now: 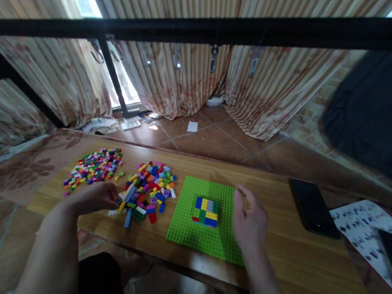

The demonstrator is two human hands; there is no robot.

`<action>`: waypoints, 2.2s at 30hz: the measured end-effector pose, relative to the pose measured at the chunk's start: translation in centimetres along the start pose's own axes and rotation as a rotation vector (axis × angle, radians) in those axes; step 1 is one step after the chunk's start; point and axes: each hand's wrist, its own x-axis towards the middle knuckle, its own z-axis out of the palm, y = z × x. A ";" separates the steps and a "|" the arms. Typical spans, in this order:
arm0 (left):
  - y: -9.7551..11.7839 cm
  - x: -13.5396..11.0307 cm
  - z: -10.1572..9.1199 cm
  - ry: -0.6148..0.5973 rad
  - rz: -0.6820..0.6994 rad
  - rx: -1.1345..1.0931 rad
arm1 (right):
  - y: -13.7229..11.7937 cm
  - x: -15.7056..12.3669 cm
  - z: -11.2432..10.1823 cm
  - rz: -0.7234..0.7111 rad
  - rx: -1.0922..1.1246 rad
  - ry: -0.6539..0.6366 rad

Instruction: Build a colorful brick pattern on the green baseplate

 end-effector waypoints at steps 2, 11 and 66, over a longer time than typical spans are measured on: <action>0.2 0.3 0.3 0.009 0.020 0.017 | 0.0 0.0 0.1 -0.022 -0.003 -0.007; 0.0 0.3 0.1 -0.050 0.095 -0.226 | -0.3 0.0 1.0 -0.122 -0.044 -0.057; 19.3 -0.7 8.9 0.320 0.876 -0.534 | -1.9 -0.4 2.2 -0.154 0.158 -0.409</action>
